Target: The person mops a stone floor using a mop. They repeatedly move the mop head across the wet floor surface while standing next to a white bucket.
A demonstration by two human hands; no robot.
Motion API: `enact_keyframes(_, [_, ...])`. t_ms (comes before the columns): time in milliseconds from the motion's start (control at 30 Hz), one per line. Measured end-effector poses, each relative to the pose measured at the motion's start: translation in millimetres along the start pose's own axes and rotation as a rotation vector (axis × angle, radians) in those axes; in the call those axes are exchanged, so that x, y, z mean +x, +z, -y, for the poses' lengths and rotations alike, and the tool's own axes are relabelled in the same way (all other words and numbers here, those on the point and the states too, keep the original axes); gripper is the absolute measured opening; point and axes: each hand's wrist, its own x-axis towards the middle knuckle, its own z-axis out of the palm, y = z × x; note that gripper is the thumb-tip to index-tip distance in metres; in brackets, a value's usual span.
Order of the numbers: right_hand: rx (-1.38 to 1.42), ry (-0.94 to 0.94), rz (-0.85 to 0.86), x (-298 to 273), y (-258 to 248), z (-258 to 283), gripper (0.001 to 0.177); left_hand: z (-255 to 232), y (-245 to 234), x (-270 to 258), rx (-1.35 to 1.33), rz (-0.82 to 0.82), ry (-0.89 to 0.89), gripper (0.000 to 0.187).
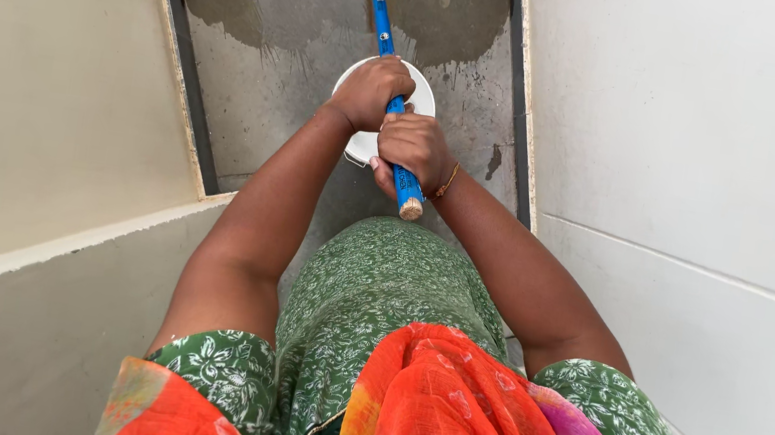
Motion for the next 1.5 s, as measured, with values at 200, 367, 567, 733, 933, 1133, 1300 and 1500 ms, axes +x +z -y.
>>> enact_keyframes(200, [0.154,0.07,0.051,-2.7,-84.5,112.2,0.021,-128.3,-2.8,17.9,-0.118,-0.016,-0.12,0.029])
enact_keyframes(367, [0.263,0.068,0.086,5.7,-121.1,194.4,0.024,-213.5,-9.6,20.1,-0.236,-0.022,-0.024,0.025])
enact_keyframes(567, [0.286,-0.003,-0.055,17.6,-92.5,189.4,0.028,-190.6,-14.7,20.7,-0.354,-0.119,0.232,0.028])
enact_keyframes(733, [0.181,-0.062,-0.161,22.5,-58.5,153.7,0.031,-141.0,-21.7,9.9,-0.266,-0.148,0.227,0.032])
enact_keyframes(933, [0.104,-0.016,-0.176,-1.8,-11.1,80.7,0.029,-65.0,10.8,-9.9,-0.113,-0.167,0.061,0.024])
enact_keyframes(1133, [0.04,0.046,-0.153,-3.8,-22.0,81.3,0.025,-75.4,29.6,-4.1,-0.171,-0.263,-0.098,0.025])
enact_keyframes(1300, [0.128,0.119,0.007,23.6,-56.9,152.8,0.029,-147.8,-2.4,-4.3,-0.358,-0.355,-0.091,0.031])
enact_keyframes(1500, [0.167,0.083,-0.05,29.9,-48.3,202.5,0.031,-184.2,-16.6,-21.4,-0.386,-0.203,0.03,0.03])
